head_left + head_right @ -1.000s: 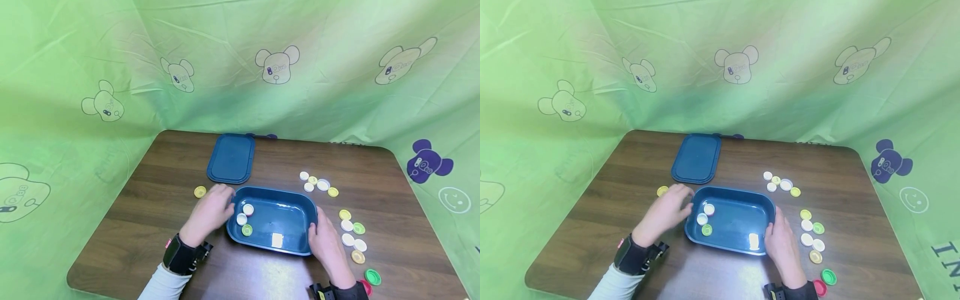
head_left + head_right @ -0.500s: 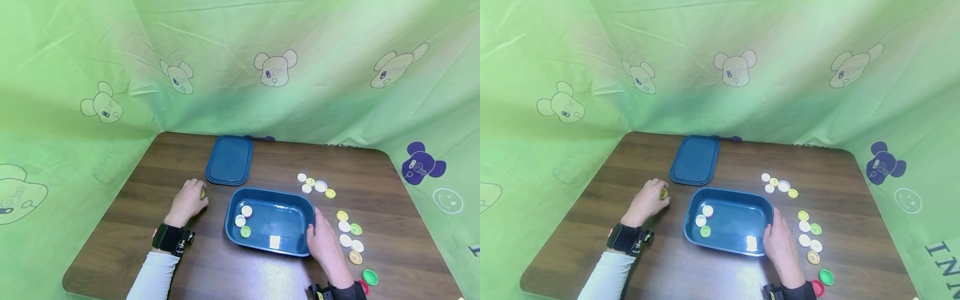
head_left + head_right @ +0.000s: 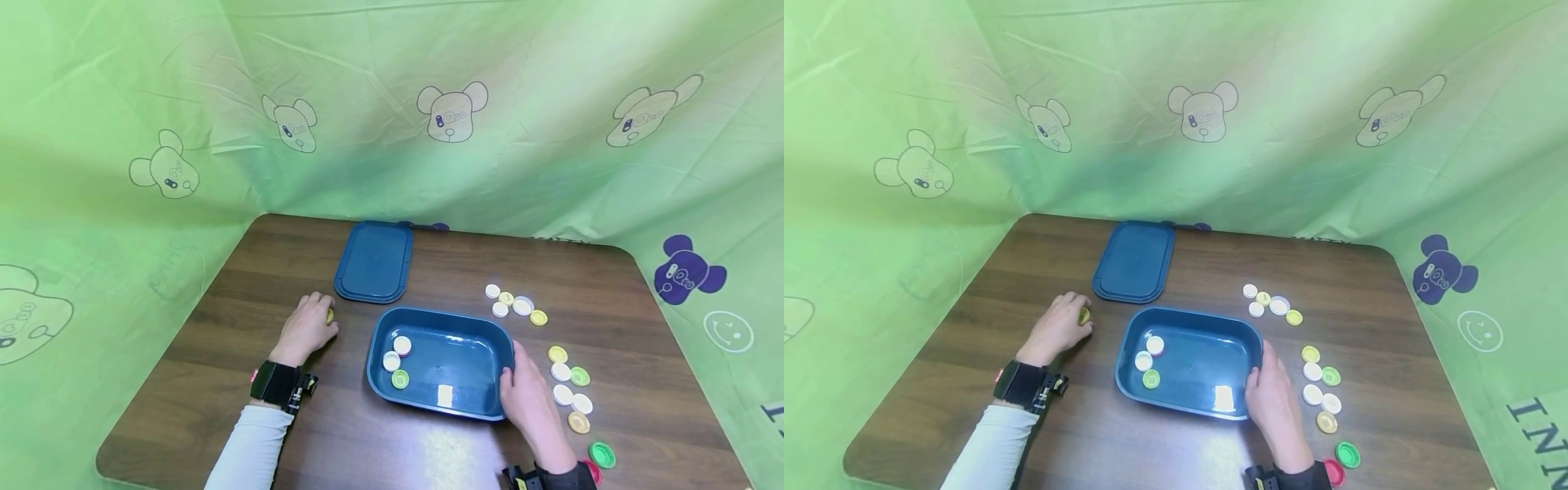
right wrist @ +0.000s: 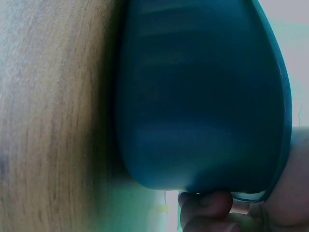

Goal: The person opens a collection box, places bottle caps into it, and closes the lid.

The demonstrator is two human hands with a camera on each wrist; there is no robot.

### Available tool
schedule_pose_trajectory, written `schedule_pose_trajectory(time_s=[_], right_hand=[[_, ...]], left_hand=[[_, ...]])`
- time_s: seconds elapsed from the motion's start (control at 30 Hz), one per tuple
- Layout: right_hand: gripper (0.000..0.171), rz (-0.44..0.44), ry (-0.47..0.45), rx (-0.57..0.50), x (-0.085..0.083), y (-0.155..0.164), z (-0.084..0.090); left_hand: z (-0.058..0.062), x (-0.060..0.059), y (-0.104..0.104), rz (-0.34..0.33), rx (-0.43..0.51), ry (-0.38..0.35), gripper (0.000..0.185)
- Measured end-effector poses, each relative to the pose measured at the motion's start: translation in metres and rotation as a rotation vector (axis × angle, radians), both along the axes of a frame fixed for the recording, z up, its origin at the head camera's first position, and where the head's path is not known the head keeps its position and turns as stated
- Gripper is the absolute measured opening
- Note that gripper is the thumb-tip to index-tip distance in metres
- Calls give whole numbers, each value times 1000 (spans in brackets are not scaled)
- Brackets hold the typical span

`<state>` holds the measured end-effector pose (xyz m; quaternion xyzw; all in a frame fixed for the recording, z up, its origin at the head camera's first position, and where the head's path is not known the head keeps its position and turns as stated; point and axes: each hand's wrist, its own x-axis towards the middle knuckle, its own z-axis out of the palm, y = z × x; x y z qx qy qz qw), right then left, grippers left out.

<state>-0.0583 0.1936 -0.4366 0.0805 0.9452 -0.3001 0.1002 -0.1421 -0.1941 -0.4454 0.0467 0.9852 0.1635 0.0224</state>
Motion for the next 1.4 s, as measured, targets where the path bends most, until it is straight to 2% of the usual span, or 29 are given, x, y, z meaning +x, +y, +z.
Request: schedule_pose_trajectory(time_s=[0.4, 0.5, 0.6, 0.8, 1.0, 1.2, 1.4], right_hand=[[58, 0, 10, 7, 2, 0, -1], [58, -1, 14, 6, 2, 0, 0], [58, 0, 20, 4, 2, 0, 1], [58, -7, 21, -1, 1, -1, 1], [58, -8, 19, -1, 1, -1, 0], [58, -4, 24, -6, 1, 0, 0], [58, -6, 20, -10, 1, 0, -1]], left_hand=[[-6, -1, -2, -11, 13, 2, 32], [-2, 2, 2, -16, 11, 27, 31], [10, 9, 12, -35, 20, 69, 32], [38, 25, 43, -103, 37, 141, 34], [55, 44, 73, -236, 52, 210, 33], [61, 61, 95, -377, 53, 219, 34], [56, 70, 112, -444, 3, 140, 30]])
